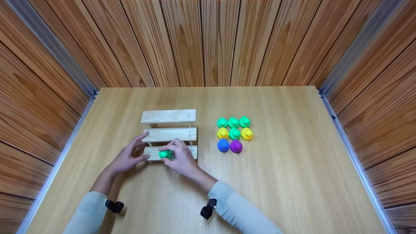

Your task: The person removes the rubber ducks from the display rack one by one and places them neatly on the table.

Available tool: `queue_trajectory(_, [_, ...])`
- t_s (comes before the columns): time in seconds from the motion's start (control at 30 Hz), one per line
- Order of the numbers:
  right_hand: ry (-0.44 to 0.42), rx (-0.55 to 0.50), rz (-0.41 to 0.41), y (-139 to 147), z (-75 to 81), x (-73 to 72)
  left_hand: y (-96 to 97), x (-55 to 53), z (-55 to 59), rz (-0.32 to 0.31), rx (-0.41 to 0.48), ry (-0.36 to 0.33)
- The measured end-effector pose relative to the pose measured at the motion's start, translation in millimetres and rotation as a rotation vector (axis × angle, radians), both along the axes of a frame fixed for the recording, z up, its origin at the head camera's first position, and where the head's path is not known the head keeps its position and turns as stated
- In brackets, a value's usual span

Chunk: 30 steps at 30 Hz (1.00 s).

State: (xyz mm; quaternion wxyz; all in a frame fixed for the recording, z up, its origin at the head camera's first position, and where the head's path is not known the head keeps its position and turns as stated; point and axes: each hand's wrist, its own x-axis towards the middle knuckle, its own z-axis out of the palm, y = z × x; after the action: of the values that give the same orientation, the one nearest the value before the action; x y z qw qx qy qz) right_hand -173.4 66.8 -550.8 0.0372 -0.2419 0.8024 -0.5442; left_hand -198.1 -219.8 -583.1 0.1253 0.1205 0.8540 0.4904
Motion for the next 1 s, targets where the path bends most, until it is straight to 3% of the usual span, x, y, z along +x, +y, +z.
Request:
queue_trajectory(0.27, [-0.029, 0.001, -0.001, 16, 6.7, 1.8, 0.1, 0.3, 2.1, -0.006, -0.007, -0.001])
queue_trajectory(0.6, [0.01, -0.009, -0.009, 34, 14.6, 4.3, -0.5, 1.1, 0.7, -0.022, 0.047, 0.023])
queue_trajectory(1.0, [0.037, -0.001, -0.038, 63, 11.4, 4.9, -0.3, 1.1, 1.9, -0.012, 0.017, 0.002])
